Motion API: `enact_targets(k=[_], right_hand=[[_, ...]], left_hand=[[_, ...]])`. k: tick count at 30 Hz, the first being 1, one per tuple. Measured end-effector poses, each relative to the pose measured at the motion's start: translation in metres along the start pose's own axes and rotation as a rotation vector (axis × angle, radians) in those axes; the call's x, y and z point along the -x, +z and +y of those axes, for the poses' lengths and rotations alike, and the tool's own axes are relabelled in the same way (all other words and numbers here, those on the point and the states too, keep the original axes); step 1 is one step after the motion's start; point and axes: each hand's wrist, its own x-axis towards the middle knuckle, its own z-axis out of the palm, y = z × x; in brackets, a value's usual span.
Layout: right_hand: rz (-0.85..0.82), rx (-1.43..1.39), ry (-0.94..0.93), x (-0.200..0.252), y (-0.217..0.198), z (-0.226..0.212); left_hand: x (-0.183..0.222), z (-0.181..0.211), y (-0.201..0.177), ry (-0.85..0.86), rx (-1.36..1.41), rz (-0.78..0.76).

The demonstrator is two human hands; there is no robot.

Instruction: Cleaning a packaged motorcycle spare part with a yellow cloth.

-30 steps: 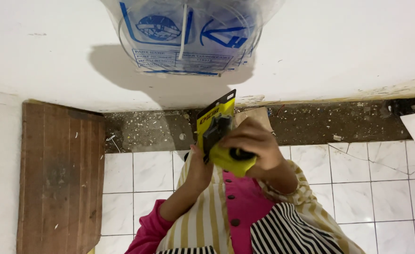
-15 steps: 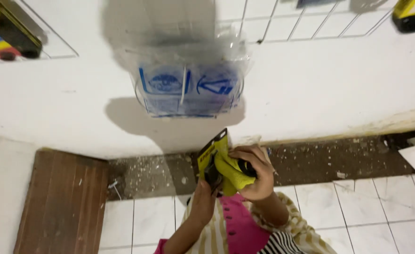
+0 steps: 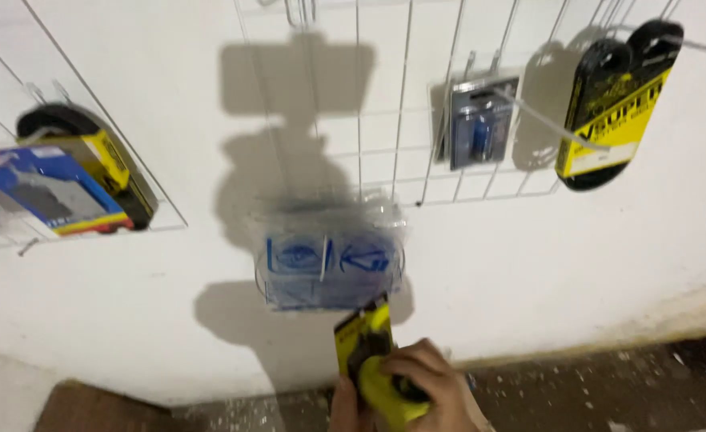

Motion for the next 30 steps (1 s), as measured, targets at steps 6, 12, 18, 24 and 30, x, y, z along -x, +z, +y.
enact_targets(k=[6, 12, 18, 24, 30], right_hand=[[0.276, 0.049, -0.029, -0.012, 0.007, -0.013], [0.078, 0.070, -0.274, -0.039, -0.004, -0.028], [0.369, 0.198, -0.235, -0.034, -0.010, -0.024], [0.170, 0.162, -0.227, -0.010, 0.013, -0.043], [0.416, 0.187, 0.007, 0.001, -0.002, -0.038]], left_hand=[[-0.039, -0.010, -0.003, 0.106, 0.051, -0.011], [-0.046, 0.040, 0.029, 0.013, 0.077, 0.018], [-0.038, 0.041, 0.035, 0.020, -0.459, -0.116], [-0.036, 0.010, -0.011, -0.041, 0.351, 0.009], [-0.033, 0.008, -0.003, -0.015, 0.226, 0.119]])
